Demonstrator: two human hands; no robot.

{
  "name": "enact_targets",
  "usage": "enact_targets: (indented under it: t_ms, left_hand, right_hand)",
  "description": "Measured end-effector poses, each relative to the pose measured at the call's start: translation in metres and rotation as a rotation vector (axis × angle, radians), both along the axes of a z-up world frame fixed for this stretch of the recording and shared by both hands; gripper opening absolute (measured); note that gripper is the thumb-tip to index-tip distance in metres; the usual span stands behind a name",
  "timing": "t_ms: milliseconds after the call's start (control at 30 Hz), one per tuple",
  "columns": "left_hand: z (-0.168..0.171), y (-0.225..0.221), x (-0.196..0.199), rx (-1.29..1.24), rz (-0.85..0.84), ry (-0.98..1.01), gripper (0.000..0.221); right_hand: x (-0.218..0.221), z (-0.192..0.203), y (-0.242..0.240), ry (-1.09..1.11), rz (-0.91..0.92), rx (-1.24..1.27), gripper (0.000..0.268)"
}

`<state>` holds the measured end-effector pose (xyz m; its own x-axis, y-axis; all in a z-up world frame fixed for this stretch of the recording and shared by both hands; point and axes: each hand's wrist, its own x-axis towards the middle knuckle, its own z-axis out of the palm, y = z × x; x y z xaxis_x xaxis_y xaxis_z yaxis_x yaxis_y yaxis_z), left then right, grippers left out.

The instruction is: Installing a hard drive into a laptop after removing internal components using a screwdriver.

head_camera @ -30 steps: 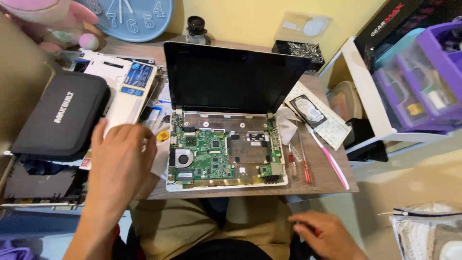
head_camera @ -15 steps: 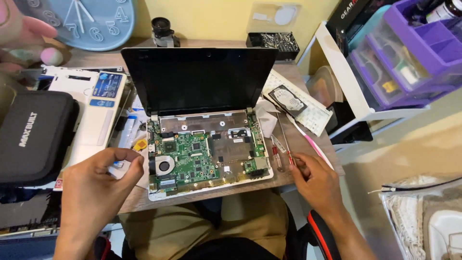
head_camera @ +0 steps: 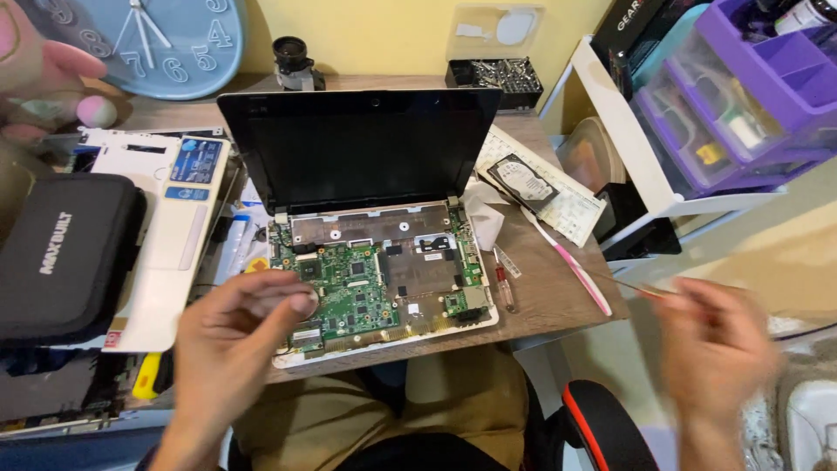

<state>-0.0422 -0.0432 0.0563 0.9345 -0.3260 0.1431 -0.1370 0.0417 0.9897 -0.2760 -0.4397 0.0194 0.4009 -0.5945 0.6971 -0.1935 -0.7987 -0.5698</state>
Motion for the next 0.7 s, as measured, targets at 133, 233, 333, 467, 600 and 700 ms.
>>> enact_targets:
  t_ms: [133,233,333,467,600,700]
  left_hand:
    - [-0.024,-0.028,-0.022,-0.272,-0.025,0.198,0.025]
    - [-0.038,-0.040,-0.036,-0.435,-0.228,0.379,0.021]
    - [-0.046,-0.047,-0.051,-0.676,-0.284,0.585,0.023]
    - [-0.047,-0.049,-0.057,-0.701,-0.291,0.725,0.023]
    - [-0.050,-0.051,-0.058,-0.671,-0.267,0.799,0.023]
    - [-0.055,-0.053,-0.061,-0.683,-0.265,0.805,0.023]
  right_hand:
    - [-0.074,-0.065,-0.082,-0.227,0.190,0.454,0.022]
    - [-0.073,-0.061,-0.057,-0.526,0.545,0.554,0.046]
    - [-0.072,0.021,0.066,0.041,0.254,0.415,0.029]
    - [-0.074,0.016,0.021,-0.074,0.678,1.234,0.036]
    - [-0.073,0.014,-0.012,0.077,0.642,1.738,0.041]
    - [-0.086,-0.003,0.022,-0.211,0.666,1.530,0.016]
